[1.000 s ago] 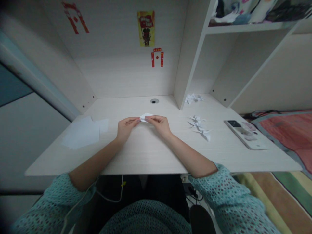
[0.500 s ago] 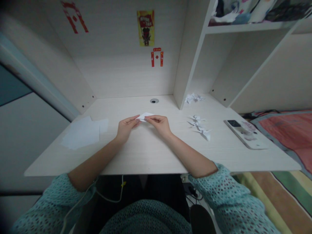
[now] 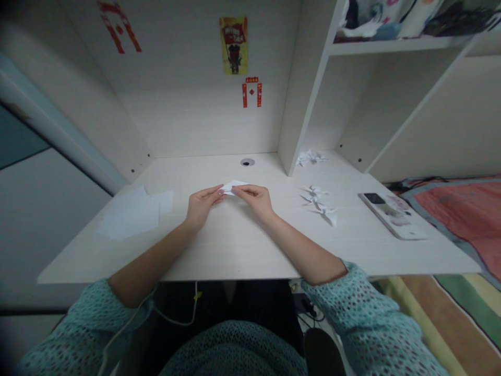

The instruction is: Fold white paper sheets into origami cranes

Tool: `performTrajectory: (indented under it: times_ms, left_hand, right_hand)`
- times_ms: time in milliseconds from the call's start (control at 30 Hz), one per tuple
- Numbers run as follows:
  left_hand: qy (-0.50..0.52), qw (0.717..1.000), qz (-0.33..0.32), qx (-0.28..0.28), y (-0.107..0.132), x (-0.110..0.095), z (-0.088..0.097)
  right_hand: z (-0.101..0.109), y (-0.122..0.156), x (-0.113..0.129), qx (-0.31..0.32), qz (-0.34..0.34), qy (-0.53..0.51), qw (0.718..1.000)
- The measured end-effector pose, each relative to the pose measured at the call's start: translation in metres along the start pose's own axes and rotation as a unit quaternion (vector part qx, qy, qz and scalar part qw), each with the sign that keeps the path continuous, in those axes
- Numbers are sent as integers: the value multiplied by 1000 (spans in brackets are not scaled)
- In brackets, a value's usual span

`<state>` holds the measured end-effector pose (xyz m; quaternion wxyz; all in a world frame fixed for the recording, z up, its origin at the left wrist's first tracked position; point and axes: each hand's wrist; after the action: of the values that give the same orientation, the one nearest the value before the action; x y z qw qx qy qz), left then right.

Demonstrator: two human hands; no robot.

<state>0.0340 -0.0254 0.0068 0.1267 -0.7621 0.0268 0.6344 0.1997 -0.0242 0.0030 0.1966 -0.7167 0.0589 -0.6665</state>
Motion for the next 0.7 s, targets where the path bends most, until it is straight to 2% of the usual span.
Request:
performTrajectory:
  times_ms: [300,700]
  left_hand:
    - [-18,999,-25,-24,4,1,-4]
    - [-12,999,-23,-32,4,-1,-7]
  right_hand:
    - [-5,0,-7,-39,-45,-52,997]
    - [-7,1,-2,-63,-29,-44,997]
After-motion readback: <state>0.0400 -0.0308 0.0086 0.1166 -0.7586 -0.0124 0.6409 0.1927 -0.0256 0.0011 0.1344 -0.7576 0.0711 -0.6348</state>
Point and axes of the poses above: each hand's wrist, its own y-axis away from the middle knuckle, its own z-axis out of the back of the hand, x = y × z, and after that the axes turned 11 degrees about x, right-handed
